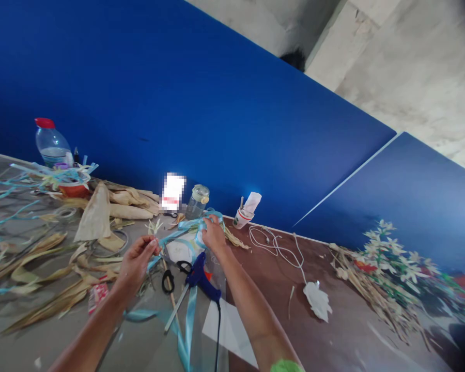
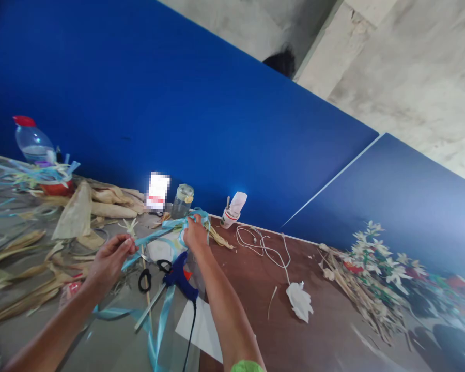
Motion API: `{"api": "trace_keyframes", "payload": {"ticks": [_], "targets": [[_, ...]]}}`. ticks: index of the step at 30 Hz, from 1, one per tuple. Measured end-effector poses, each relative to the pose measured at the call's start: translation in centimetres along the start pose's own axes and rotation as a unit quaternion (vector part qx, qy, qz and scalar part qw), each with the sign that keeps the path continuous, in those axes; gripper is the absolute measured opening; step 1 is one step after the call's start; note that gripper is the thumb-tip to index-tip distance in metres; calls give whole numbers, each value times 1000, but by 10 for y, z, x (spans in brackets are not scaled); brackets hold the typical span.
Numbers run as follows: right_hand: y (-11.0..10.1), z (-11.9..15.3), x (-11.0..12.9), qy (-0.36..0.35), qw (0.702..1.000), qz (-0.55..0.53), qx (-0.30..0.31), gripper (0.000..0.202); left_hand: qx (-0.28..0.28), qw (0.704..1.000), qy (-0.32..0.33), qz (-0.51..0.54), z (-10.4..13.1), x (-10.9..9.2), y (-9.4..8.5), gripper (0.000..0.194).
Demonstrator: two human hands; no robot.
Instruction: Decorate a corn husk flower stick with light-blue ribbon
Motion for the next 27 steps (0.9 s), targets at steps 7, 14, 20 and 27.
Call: {"api": "trace_keyframes", "payload": {"ticks": [7,14,20,27], "targets": [[-24,-14,0,-7,999,-31,5,11,20,1000,-12,5,0,9,2,23],[-76,-15,4,-41,983,-173,-41,21,13,998,-20,50,1,3,3,23],[-72,20,38,-51,985,-156,-47,28,-34,997,-4,67,-1,-10,-8,22],[-17,112,99,-115,954,-139,240,12,-43,995,2,89,0,-16,-10,21]]}}
Point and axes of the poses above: each hand's wrist, its own z-axis away from the middle knuckle, its own y-axis out of the palm, x = y × z, the point moved 9 cm from there along -z, towards the middle knuckle, and after that the axes turned 11 degrees about -z, right-handed, at the moved point
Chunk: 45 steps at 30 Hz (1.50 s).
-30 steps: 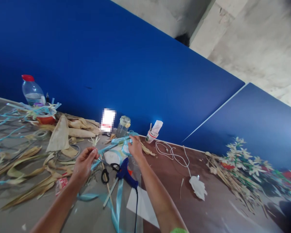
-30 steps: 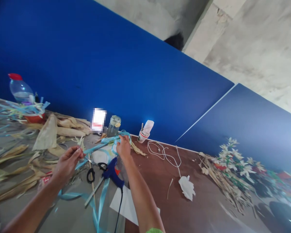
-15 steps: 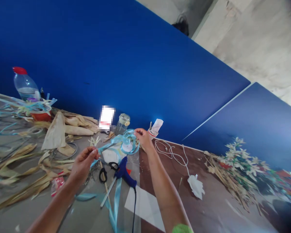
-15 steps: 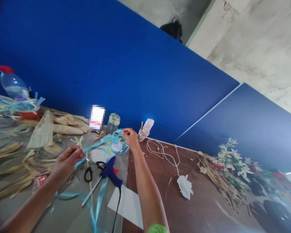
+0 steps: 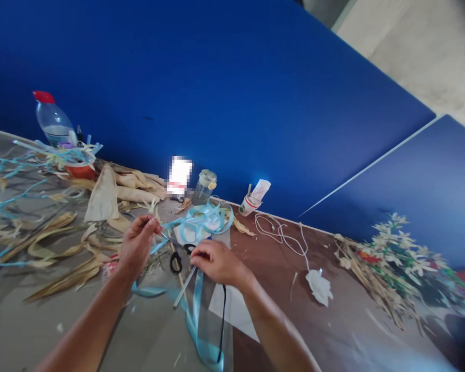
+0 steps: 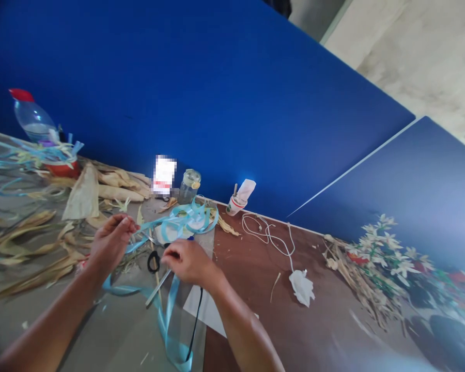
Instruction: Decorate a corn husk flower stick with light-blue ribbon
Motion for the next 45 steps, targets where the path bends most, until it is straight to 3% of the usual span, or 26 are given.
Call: {"api": "trace_keyframes", "payload": {"ticks": [2,5,7,12,16,20,25,28,37,40,42,44,45], "targets": [[2,11,-19,56,996,63,-24,11,7,1000,-1,-9,1,1,2,22],[-13,28,-54,162,966,172,-107,20,11,1000,-5,-12,1,6,3,24],[-12,35,-65,186,950,228,-102,25,25,1000,-4,-18,2,8,6,24],[4,49,-72,214,931,289,-63,52,111,987,6,-118,7,12,25,25],[10,53,-77,211,935,275,-75,58,129,980,10,-150,10,14,30,26],[3,64,-70,138,948,250,-142,43,126,982,4,-140,9,18,28,27],[-14,94,-70,90,940,232,-232,46,114,984,5,-135,8,21,25,26],[-22,107,-83,111,932,235,-254,48,112,985,2,-130,8,22,25,26],[-23,124,-113,248,912,239,-222,48,118,986,-5,-117,12,14,30,25],[-32,129,-107,262,898,253,-246,44,122,986,-10,-115,12,16,31,26],[-39,130,-90,230,897,248,-285,37,119,985,-7,-122,12,16,31,27],[-33,123,-64,154,928,188,-281,28,116,983,3,-141,12,13,30,27],[-22,116,-52,121,952,144,-243,23,116,982,9,-151,13,11,31,26]]}}
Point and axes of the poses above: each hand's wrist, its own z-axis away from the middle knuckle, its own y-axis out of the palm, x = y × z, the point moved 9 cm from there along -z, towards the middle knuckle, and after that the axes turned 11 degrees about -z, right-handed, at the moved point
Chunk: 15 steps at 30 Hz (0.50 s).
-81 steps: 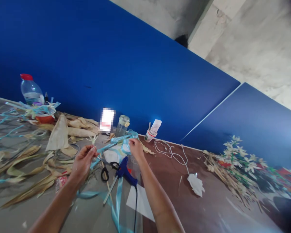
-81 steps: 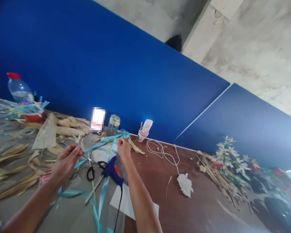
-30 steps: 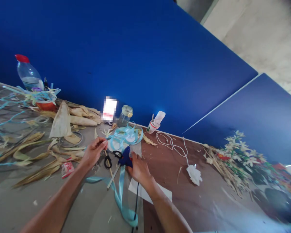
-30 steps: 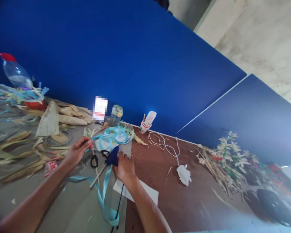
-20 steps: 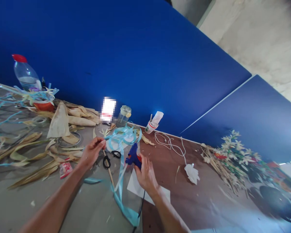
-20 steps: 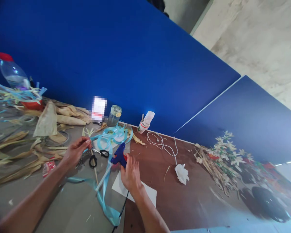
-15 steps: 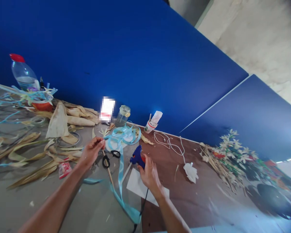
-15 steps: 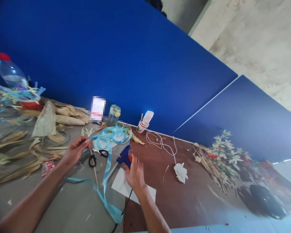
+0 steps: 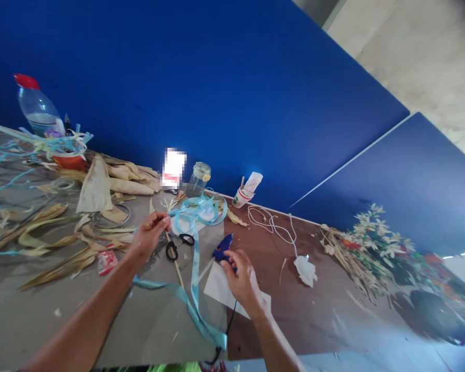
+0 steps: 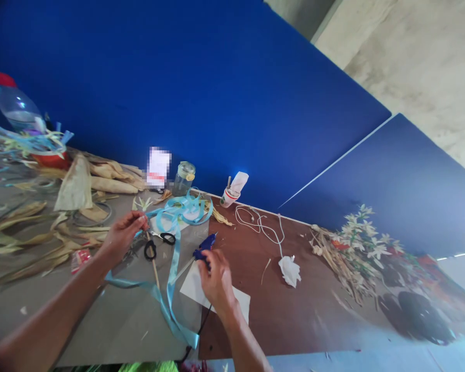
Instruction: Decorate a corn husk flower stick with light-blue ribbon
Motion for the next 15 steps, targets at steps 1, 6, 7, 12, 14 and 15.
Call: {"api": "trace_keyframes", "payload": {"ticks": [1,6,7,12,14,15], "targets": [[12,3,14,-17,998,-29,57,20,2,1000,5,-9,0,-2,0,26],[73,23,56,-48,968,110,219,29,12,1000,17,2,0,-5,3,24],[83,25,60,-58,961,127,238,24,10,1000,14,11,0,-4,3,24],[78,-3,52,7,974,-94,205,13,9,1000,16,12,0,-1,1,24],[55,-26,39,89,943,-295,126,15,-10,999,14,35,0,-2,-5,23],[48,-36,32,138,897,-409,98,16,-22,998,9,61,0,-3,-8,23]]}}
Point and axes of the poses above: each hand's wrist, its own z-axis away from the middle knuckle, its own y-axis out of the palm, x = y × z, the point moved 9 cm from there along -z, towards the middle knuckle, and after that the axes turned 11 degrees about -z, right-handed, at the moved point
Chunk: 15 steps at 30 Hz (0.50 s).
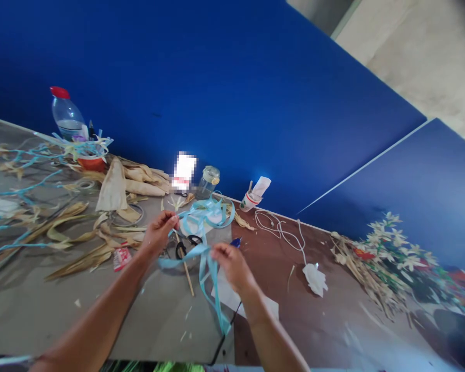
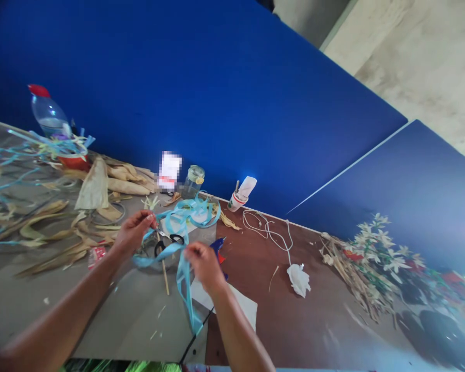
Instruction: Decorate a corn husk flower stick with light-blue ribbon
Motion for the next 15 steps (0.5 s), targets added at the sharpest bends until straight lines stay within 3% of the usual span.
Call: {"api": "trace_keyframes", "payload": {"ticks": [2,5,8,12,15], "targets": [[-8,-13,9,48,973,-226,-2,19,-17,998,-19,62,-1,0,-5,24],[-12,-28,31,63,920,-387,-6,18,-18,992,-40,118,-2,1,-6,25],[-8,-39,57,25,901,-433,1,12,-9,991,-33,133,-4,2,-4,23],[3,-51,87,-25,899,-437,17,14,7,989,-26,142,-5,9,0,21],[8,-55,104,-48,900,-432,30,14,-11,993,-16,119,-7,13,-4,20]]}}
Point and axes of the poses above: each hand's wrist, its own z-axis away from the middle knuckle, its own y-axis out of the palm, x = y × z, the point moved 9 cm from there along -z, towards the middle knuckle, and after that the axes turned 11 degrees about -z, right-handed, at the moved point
